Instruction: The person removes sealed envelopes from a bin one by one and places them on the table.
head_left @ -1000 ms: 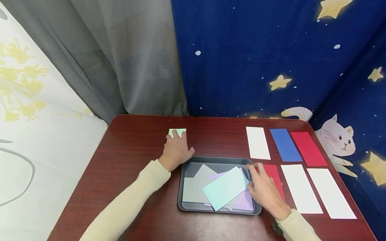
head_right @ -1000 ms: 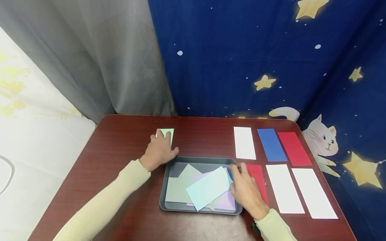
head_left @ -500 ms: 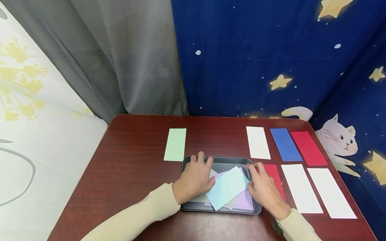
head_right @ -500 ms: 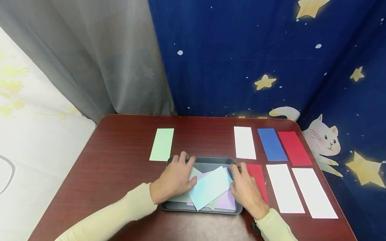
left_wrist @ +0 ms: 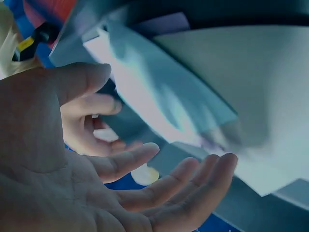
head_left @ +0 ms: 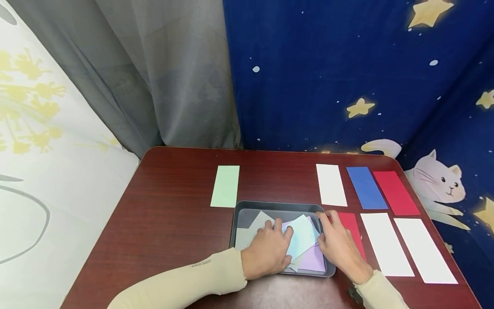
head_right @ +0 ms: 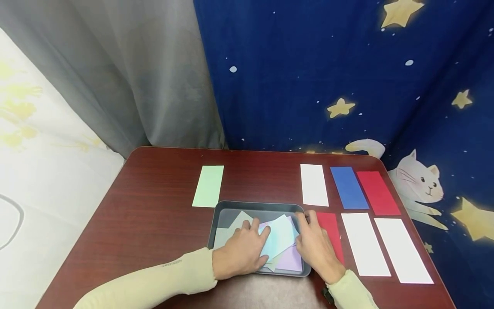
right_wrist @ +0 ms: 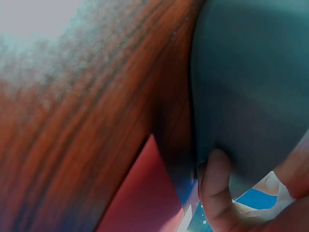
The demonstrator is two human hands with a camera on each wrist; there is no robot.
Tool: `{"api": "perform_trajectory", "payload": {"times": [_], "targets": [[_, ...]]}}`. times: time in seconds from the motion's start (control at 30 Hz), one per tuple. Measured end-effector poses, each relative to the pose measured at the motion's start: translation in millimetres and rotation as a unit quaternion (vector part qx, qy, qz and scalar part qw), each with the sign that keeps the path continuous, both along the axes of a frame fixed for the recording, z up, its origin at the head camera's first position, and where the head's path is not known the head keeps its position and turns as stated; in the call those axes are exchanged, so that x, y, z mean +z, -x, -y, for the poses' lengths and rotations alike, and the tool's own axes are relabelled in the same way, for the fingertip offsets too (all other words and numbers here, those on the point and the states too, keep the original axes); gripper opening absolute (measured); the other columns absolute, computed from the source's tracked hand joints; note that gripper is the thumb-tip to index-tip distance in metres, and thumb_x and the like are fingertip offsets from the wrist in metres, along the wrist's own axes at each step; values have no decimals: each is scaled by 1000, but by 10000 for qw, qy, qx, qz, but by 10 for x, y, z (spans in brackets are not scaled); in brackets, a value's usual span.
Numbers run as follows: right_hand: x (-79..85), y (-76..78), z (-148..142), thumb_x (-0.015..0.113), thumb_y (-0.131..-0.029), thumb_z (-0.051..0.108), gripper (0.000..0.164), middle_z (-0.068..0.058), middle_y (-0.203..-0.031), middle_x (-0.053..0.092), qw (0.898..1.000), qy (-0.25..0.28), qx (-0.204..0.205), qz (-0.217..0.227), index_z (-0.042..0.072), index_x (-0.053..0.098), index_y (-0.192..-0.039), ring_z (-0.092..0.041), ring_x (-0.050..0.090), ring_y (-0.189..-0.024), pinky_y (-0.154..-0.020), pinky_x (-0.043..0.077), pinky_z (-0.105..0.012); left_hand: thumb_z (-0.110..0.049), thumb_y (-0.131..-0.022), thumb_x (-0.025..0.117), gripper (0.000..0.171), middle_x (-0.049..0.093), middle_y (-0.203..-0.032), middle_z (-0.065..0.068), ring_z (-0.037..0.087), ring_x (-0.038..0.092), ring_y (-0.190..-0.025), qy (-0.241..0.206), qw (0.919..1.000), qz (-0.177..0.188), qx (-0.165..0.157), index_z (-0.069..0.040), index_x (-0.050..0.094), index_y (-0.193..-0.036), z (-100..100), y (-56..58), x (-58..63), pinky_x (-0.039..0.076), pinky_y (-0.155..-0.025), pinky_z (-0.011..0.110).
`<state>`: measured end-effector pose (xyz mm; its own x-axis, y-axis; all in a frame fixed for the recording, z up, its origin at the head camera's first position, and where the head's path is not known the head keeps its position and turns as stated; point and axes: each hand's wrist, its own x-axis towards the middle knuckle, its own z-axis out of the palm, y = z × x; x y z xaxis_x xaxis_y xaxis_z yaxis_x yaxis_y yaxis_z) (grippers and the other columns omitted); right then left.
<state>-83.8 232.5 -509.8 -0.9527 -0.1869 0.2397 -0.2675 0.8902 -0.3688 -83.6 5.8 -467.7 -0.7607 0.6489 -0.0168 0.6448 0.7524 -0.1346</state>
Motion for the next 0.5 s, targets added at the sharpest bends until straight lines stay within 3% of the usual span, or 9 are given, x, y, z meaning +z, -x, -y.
{"api": "perform_trajectory", "payload": {"times": [0.3, 0.5], "targets": [[14, -9, 12, 65, -77, -4, 58, -15, -122, 46, 9999, 16, -36, 117, 8, 53, -132, -8, 39, -47, -41, 37, -23, -71, -76, 68, 73, 55, -102, 11, 26, 59, -90, 225, 9993, 239, 169, -13, 55, -119, -71, -20, -55, 51, -61, 38], [12, -2, 7, 65, -77, -4, 58, -15, -121, 46, 10000, 42, -14, 48, 8, 54, -132, -8, 39, -47, -41, 36, -23, -67, -73, 73, 73, 56, -101, 11, 27, 59, -89, 231, 9993, 262, 165, -12, 55, -117, -73, -12, -65, 52, -62, 40]]}}
